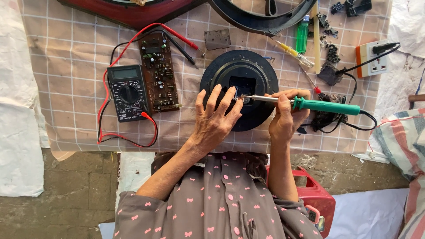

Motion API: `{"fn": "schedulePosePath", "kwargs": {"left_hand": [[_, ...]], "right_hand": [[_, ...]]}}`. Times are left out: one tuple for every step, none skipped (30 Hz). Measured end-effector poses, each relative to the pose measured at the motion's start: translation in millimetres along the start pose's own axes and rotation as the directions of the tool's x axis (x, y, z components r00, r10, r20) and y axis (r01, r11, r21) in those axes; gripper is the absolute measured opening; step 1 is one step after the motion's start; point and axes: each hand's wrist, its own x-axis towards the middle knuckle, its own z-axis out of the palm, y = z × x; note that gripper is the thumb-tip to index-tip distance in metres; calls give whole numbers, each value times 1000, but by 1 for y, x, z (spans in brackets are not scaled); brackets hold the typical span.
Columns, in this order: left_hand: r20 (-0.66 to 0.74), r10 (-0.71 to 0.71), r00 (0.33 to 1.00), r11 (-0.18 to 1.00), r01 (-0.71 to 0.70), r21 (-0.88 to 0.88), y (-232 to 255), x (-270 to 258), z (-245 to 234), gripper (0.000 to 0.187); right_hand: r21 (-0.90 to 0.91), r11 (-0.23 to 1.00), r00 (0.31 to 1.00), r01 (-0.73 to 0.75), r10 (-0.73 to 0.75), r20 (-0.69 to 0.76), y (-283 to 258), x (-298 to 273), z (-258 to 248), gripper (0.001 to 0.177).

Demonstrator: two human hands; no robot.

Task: The person works on a disassembled electronic device, using a soldering iron to heat components on a circuit board. They then use a multimeter with probes to test the connections on the board.

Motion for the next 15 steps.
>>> {"fn": "schedulePosePath", "kwargs": {"left_hand": [[3,3,1000,1000,-3,2,0,-1,1,22],[6,5,1000,1000,-5,4,0,-1,1,22],[4,6,1000,1000,-6,4,0,-1,2,22],[3,7,1000,1000,-7,3,1,-2,2,22],[1,8,1000,1000,-8,2,0,-2,2,22],[-2,9,1000,1000,-9,3,1,-1,2,22],[-2,8,1000,1000,-8,4,1,-1,1,22],[-1,8,1000,1000,-8,4,1,0,0,22],[-4,8,1000,1000,-8,5,1,0,0,22],[0,12,1000,1000,-12,9,1,0,-1,22],[6,16,1000,1000,-16,12,2,0,-1,22],[4,15,1000,1000,-15,13,2,-1,-1,22],[3,21,1000,1000,-21,19,1,-1,0,22],[2,26,1000,999,-26,25,1,-1,0,23],[0,27,1000,999,-27,25,1,-1,0,23]], "right_hand": [[1,1000,1000,-3,3,-11,2,0,-1,23],[2,1000,1000,-6,6,-22,4,0,-3,23],[2,1000,1000,-4,4,-21,4,0,-3,23],[1,1000,1000,-6,6,-31,5,0,-3,23],[2,1000,999,-7,7,-40,6,0,-3,22],[3,1000,999,-4,4,-39,4,-1,-2,22],[6,1000,999,-11,12,-45,3,-2,-1,22],[10,1000,999,-19,19,-50,2,-3,0,21],[11,1000,999,-16,17,-49,3,-3,0,21],[11,1000,998,-23,23,-57,4,-3,-1,21],[11,999,997,-30,31,-66,4,-4,-2,21],[11,1000,997,-29,29,-65,5,-4,-1,21],[18,999,996,-36,38,-76,5,-4,0,20],[24,999,995,-44,46,-87,5,-4,0,20],[24,999,995,-41,43,-87,3,-5,1,20]]}}
